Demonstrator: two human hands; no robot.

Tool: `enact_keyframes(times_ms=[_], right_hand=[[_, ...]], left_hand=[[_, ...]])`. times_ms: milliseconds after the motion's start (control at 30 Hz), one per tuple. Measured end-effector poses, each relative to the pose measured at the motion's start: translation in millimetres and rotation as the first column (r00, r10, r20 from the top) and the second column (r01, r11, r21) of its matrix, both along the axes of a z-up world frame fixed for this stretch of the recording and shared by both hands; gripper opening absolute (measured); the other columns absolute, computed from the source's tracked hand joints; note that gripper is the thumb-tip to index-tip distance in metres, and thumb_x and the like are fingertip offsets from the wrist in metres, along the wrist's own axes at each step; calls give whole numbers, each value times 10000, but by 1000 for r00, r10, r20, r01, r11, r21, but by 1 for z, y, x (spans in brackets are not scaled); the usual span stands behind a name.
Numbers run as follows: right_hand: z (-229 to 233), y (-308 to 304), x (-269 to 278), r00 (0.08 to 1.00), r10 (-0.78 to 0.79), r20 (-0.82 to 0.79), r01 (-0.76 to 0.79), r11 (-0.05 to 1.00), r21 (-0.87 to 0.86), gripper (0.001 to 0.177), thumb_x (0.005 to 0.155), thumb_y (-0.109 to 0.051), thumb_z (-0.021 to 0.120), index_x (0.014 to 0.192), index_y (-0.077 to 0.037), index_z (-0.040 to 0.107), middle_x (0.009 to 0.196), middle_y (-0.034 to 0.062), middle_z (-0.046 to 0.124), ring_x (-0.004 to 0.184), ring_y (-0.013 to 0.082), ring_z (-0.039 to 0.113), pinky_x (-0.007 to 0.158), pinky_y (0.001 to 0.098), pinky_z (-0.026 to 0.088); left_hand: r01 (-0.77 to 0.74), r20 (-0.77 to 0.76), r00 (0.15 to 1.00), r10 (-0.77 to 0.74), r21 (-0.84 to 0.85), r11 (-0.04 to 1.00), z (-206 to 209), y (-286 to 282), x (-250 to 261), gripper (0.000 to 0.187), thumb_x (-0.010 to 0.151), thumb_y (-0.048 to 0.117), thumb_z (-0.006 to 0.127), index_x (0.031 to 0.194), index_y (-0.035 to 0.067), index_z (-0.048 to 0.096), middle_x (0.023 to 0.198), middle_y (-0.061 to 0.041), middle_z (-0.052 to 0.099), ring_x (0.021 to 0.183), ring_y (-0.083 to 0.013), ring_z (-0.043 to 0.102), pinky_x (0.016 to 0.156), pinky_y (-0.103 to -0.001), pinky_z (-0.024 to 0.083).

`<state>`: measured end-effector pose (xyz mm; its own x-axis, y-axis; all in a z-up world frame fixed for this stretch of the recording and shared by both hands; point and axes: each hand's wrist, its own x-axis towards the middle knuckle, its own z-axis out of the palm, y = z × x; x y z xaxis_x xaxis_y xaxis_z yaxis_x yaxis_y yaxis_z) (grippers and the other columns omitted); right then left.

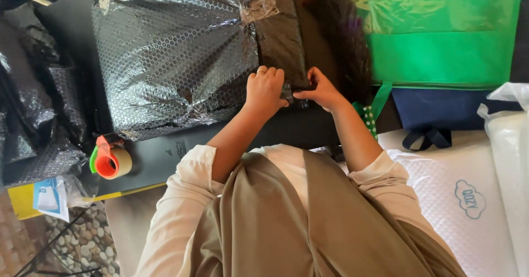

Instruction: Wrapping a pillow in black bubble wrap and securing it with tape on a workbench.

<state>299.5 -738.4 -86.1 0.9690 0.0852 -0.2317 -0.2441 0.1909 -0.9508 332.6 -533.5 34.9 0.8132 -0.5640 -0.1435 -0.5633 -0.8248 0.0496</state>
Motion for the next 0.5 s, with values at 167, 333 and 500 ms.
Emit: enact_keyframes(times_ms=[167,333,500], right_hand=[[2,-6,-1,1000,21,14,-20,999,-47,679,596,-194,1044,975,-170,481,817,-35,428,795,105,454,680,258,377],[48,-5,-13,1000,-1,-21,-5,960,-281,595,755,-385,971,1054,-153,513,879,-4,528,816,146,518,734,320,427],[66,18,-30,455,271,848,783,332,-526,310,954,-487,704,1190,-294,762,1164,46,621,1084,282,604,878,459,520]], left_hand=[[-9,-28,1000,9,9,1000,-5,-3,4,741,573,484,985,1062,105,577,1006,-91,632,1097,-326,607,837,-448,544],[11,-8,1000,-11,1,1000,-3,-3,3,736,577,464,989,1065,99,577,1003,-98,624,1085,-328,600,815,-444,544],[33,33,999,-32,-4,999,14,-4,1,727,586,447,989,1081,86,597,1018,-101,634,1067,-323,605,790,-444,559]])
